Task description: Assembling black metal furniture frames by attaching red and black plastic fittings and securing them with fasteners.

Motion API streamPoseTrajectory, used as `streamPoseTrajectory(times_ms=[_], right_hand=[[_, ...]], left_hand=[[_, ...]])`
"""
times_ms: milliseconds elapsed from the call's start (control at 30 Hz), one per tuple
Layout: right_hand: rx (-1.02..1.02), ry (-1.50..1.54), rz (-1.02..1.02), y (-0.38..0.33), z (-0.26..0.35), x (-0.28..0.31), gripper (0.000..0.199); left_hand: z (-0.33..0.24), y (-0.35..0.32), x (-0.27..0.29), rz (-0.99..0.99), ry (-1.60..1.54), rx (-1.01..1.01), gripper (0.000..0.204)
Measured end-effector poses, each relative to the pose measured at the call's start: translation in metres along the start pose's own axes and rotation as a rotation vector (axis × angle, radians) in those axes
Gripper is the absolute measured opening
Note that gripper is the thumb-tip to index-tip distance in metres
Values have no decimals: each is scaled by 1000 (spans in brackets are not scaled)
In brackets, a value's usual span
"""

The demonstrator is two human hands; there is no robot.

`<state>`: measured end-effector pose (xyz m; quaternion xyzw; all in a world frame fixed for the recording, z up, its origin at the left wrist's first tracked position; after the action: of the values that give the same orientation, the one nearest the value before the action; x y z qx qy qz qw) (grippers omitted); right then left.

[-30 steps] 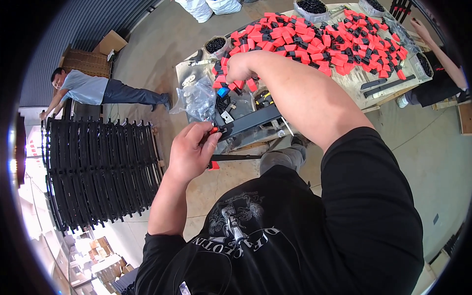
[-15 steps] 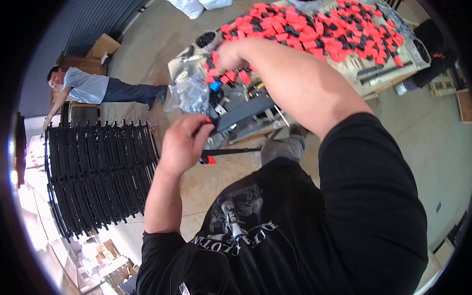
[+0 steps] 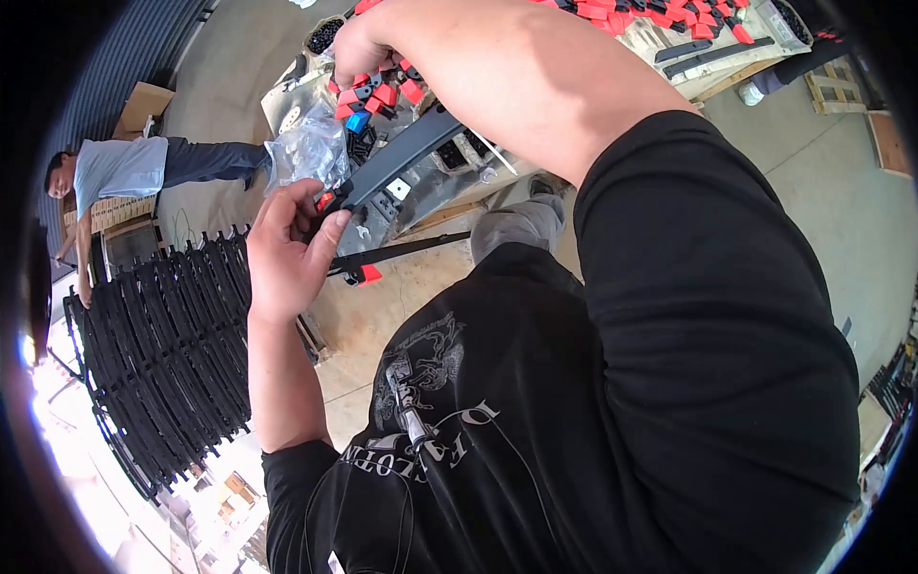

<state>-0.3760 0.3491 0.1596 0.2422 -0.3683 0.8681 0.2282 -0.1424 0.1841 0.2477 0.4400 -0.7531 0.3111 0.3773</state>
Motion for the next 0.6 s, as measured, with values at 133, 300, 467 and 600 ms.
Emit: streamPoseTrajectory(times_ms=[133,300,467,600], right_hand=[[13,69,44,12,-7,1,39],[-3,-80,60,-9,2,3,35],[35,-269,89,-35,35,11,34],[49,-309,37,-23,3,16,42]], left_hand=[[-6,6,9,-20,1,-139,55],[-26,43,19,-60,2,-261,53],[-27,77,-18,103,39,-260,49],[-23,74,-16,288,-164,-16,43]])
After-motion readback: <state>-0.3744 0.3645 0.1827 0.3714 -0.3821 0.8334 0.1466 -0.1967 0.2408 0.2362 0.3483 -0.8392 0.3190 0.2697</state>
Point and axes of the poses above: each hand's wrist, its own y-axis towards the middle knuckle, its own x-axis out of the back of the hand, z = x × y, the point moved 2 cm from there along y, towards the middle knuckle, and after that the axes turned 13 degrees about z, right-handed, at the moved point
